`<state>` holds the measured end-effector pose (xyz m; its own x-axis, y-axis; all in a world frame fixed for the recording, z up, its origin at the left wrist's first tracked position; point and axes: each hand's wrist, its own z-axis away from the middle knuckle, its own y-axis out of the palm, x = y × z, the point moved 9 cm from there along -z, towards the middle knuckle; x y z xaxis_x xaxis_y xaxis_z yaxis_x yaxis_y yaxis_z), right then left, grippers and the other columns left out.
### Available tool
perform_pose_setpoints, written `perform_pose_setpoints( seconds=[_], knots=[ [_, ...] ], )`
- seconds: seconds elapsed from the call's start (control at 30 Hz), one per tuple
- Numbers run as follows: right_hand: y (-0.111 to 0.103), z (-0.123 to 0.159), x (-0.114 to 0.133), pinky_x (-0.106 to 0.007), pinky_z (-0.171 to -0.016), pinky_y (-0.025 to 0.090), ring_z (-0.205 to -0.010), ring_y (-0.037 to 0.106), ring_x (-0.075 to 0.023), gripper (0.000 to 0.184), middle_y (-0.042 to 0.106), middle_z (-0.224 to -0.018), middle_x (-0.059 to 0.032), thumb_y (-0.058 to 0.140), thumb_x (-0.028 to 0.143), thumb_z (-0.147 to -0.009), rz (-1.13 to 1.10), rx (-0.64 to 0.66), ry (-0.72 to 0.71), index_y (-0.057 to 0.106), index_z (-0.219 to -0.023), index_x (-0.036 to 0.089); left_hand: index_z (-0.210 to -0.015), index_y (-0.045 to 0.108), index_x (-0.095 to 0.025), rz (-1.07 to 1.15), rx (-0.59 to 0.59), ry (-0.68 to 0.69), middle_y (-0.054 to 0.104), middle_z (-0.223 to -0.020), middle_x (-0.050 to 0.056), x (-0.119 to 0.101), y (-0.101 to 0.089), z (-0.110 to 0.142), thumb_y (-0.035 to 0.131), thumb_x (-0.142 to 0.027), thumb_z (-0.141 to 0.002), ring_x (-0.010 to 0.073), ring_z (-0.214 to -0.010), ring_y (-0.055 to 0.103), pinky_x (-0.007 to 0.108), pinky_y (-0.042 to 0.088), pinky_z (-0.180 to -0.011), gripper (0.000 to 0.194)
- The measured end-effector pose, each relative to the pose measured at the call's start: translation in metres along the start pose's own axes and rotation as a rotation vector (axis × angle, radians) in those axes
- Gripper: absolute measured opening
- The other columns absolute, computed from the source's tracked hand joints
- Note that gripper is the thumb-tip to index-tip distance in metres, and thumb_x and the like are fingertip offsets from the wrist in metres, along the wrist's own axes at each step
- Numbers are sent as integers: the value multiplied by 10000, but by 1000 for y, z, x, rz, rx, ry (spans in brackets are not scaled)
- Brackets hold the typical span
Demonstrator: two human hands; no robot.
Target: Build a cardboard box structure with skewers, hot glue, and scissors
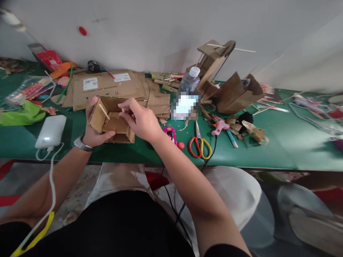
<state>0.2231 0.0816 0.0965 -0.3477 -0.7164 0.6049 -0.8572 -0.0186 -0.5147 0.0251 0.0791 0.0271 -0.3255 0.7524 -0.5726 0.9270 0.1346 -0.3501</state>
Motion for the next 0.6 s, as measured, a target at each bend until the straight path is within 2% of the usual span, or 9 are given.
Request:
perform_pose_setpoints(
  seconds=[0.1,0.2,0.3,0.4,0.5,0.57,0.6],
  knots=[
    [1,6,2,-307,-799,580,-872,737,-180,179,779,-1045,-45,589,346,-1082,22,1,19,630,-1208,225,-1704,180,-306,-84,0,-41,238,-1810,116,0,2,8,696,-767,-893,405,-1669,294,664,365,-1333,1067],
    [0,5,2,-325,-790,585,-875,749,-196,186,786,-1044,-45,574,357,-1085,41,7,39,631,-1212,233,-1717,124,-296,-100,17,-35,201,-1824,148,-2,6,8,665,-763,-922,384,-1682,272,653,380,-1328,1069],
    [1,3,0,-353,-823,605,-928,758,-216,211,786,-1068,-51,567,361,-1081,27,37,62,624,-1251,250,-1720,133,-286,-38,10,8,188,-1827,156,-3,6,7,739,-693,-919,389,-1677,283,638,356,-1345,1084],
    [0,9,-8,-379,-896,620,-1060,746,-231,268,763,-1198,-78,558,359,-1072,-49,14,84,593,-1323,271,-1718,176,-275,23,-10,57,200,-1821,154,-5,4,7,839,-611,-876,401,-1670,291,629,324,-1362,1123],
    [0,32,-40,-364,-856,633,-998,742,-217,262,740,-1142,-82,504,431,-1089,-149,-135,295,596,-1271,266,-1713,204,-265,55,-38,57,206,-1814,162,-4,3,8,888,-613,-826,425,-1667,283,639,295,-1368,1172],
    [13,56,-67,-347,-766,636,-854,737,-200,302,725,-1037,-65,483,522,-1084,-239,-180,500,603,-1174,260,-1710,213,-258,72,-55,36,212,-1808,175,-1,3,8,894,-639,-805,437,-1658,299,650,286,-1366,1195],
    [22,66,-75,-351,-761,636,-842,738,-201,322,725,-1034,-63,493,547,-1074,-280,-173,564,603,-1161,258,-1711,215,-260,79,-59,31,222,-1803,178,1,3,9,893,-653,-796,439,-1652,311,655,285,-1363,1205]
  ],
)
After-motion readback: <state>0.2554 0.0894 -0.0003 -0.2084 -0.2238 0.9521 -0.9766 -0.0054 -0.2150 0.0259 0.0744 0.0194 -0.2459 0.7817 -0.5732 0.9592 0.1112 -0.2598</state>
